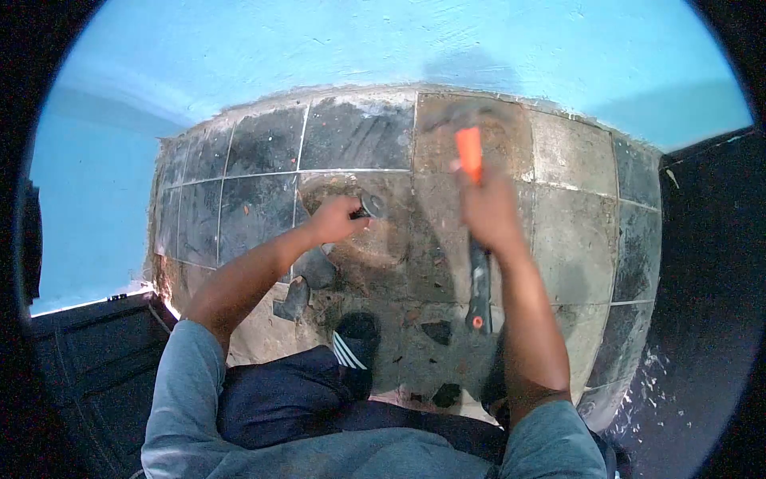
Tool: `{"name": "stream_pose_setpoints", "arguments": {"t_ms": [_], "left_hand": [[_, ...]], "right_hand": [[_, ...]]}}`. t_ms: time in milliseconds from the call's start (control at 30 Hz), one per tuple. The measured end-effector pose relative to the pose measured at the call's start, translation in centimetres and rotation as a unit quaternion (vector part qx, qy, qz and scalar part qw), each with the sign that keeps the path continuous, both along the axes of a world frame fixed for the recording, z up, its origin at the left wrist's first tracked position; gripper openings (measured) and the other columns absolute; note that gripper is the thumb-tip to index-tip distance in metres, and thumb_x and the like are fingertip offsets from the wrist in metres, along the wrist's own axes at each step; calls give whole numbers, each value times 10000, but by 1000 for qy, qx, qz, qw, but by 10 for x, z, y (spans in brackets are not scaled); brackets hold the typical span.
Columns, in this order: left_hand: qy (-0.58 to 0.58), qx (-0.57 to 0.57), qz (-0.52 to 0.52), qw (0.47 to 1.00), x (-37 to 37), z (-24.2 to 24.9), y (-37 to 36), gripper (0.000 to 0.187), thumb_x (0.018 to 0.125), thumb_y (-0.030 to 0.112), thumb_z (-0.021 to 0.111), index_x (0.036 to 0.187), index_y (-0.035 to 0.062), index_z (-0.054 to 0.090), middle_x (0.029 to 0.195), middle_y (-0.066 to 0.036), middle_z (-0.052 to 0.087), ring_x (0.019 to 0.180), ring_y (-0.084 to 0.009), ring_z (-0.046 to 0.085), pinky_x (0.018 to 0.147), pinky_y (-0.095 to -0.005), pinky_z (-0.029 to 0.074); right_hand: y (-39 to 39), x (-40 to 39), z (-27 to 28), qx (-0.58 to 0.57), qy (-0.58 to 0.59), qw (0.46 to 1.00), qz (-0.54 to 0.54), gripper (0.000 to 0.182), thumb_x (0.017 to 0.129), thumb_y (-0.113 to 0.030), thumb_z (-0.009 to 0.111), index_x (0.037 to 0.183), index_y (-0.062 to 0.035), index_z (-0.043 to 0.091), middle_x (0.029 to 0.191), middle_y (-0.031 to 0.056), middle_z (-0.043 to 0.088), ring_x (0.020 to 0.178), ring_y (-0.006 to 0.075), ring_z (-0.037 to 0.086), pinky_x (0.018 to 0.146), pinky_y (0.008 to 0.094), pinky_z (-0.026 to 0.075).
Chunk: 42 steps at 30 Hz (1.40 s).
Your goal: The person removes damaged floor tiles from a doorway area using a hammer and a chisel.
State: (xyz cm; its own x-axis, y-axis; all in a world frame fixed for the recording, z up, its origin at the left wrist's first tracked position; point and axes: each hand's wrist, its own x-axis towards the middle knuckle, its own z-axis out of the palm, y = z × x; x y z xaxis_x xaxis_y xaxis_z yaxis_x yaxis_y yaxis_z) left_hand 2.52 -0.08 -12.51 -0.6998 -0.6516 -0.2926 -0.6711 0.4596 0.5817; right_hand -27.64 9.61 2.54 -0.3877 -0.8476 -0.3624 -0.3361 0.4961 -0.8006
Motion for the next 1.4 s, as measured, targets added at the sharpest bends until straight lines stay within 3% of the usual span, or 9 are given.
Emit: {"name": "stream_pose_setpoints", "arguments": {"t_ms": [167,267,333,433,533,633,967,1167,1400], "left_hand": [[21,31,30,999,0,14,-5,287,880,322,742,1020,73,721,778,-205,664,700,-369,656,654,-449,490],[46,57,30,997,-2,19,-2,303,880,330,740,989,49,712,781,-206,667,714,-384,657,665,-452,492],[20,29,22,999,-2,12,-3,331,872,351,740,978,39,707,792,-211,673,739,-396,664,676,-461,499],[-97,13,-64,993,7,-1,1,395,839,415,741,970,42,720,843,-227,686,829,-419,678,738,-499,519],[-112,13,-49,992,20,-17,21,438,821,466,731,938,44,732,873,-231,693,885,-429,681,776,-524,528],[-66,12,-40,997,24,-4,22,405,829,434,747,862,31,716,801,-228,672,808,-421,671,730,-488,527],[71,74,122,987,8,61,-40,345,872,378,747,1042,78,741,816,-180,702,744,-319,671,721,-404,518],[10,41,36,998,2,62,-33,354,868,388,744,1045,82,739,889,-196,712,835,-380,682,759,-442,520],[-50,27,-113,992,-8,32,-23,341,831,365,772,1000,73,728,922,-210,698,928,-442,653,798,-513,503]], "right_hand": [[-14,-45,32,-226,-79,948,-211,322,1014,-373,609,916,-70,569,637,-17,499,480,88,483,456,264,400],[-12,-31,-23,-227,48,943,-240,334,1010,-352,604,938,-27,575,668,52,552,532,178,543,518,347,461],[10,15,-67,-173,162,964,-123,346,1000,-330,607,1006,15,581,707,131,597,653,297,621,641,448,505],[27,53,-83,56,10,967,248,366,972,-314,626,1052,44,639,856,243,676,860,375,683,765,519,504],[37,56,-71,189,-146,951,197,334,940,-266,605,1091,29,648,923,291,684,883,469,680,756,516,523],[45,50,-123,49,32,972,227,310,934,-270,630,1035,23,646,850,237,686,803,409,701,731,498,525],[34,0,-134,91,-56,991,84,277,781,-149,727,962,35,625,818,197,667,798,341,671,748,450,504],[35,19,-129,15,-1,998,60,241,745,-97,677,945,33,640,805,218,656,792,440,642,770,487,498],[32,43,-93,-1,-73,992,-102,127,757,-68,647,841,2,583,751,119,600,681,249,605,651,383,488]]}}
